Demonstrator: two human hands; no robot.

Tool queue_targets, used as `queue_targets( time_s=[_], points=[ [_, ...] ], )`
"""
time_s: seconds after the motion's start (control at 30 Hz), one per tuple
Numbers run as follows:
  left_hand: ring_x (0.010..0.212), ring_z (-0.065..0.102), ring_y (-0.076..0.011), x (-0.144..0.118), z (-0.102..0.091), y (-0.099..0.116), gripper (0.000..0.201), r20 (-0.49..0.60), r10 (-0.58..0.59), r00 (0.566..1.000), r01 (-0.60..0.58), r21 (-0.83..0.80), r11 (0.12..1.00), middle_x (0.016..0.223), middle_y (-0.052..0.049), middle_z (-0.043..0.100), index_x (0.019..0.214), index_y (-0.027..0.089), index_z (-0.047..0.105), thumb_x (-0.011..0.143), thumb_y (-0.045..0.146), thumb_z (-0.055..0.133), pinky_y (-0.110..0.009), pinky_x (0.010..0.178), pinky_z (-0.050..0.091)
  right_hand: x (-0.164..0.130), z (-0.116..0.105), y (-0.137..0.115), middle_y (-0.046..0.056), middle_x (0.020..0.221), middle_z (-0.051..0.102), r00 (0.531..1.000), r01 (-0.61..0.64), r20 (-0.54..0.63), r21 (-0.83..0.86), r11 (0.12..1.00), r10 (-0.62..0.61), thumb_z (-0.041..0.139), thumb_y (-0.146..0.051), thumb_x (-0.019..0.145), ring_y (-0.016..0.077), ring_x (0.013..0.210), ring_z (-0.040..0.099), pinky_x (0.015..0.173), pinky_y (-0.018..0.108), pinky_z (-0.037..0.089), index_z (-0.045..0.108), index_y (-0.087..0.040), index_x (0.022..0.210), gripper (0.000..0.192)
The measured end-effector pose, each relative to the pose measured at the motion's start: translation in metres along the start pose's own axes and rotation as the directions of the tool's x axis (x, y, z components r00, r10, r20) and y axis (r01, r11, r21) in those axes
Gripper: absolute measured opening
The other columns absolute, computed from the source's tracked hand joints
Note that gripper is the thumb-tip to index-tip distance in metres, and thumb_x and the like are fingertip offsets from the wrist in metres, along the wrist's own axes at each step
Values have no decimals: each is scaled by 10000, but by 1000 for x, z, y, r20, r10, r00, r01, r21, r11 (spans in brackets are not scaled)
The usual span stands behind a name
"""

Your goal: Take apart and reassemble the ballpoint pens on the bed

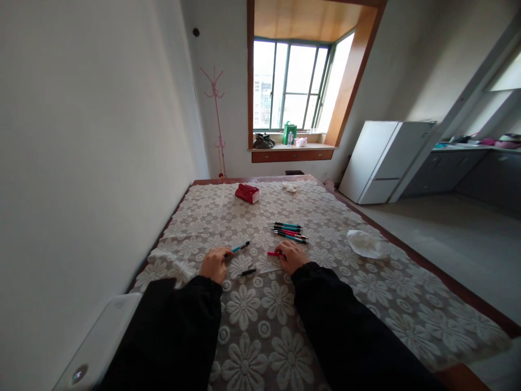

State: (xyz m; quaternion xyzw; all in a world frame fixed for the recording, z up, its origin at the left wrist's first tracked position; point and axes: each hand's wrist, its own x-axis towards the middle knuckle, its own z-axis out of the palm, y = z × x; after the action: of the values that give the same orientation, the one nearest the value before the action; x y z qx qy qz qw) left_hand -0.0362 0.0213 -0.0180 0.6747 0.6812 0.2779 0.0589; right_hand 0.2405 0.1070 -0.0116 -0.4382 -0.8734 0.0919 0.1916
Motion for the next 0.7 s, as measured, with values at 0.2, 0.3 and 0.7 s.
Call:
queue_targets(
  time_s=[0.2,0.3,0.7],
  points=[
    [1094,577,-185,1,-5,5,412,26,-20,999,20,0,1000,1120,-32,699,942,205,697,718,-20,435,-309,1003,414,-1,-2,-2,58,1040,632,1000,-6,2,-13,1000,6,543,-130,802,226,1059,504,923,341,369,642,-215,988,227],
    [1103,579,-180,1,-6,6,436,27,-32,999,33,-15,999,1134,-25,699,947,212,703,707,-27,429,-313,1015,419,-1,-2,-3,63,1041,632,1000,-7,6,-25,1000,7,544,-136,804,231,1057,507,921,349,373,648,-218,986,225],
    [1128,570,-186,0,4,1,535,64,126,990,-122,-69,990,1184,-10,681,1002,205,711,654,-65,408,-341,1025,438,1,-6,14,72,1118,619,982,-103,-157,44,994,109,536,-123,783,223,1083,527,958,359,406,600,-206,1079,314]
  ],
)
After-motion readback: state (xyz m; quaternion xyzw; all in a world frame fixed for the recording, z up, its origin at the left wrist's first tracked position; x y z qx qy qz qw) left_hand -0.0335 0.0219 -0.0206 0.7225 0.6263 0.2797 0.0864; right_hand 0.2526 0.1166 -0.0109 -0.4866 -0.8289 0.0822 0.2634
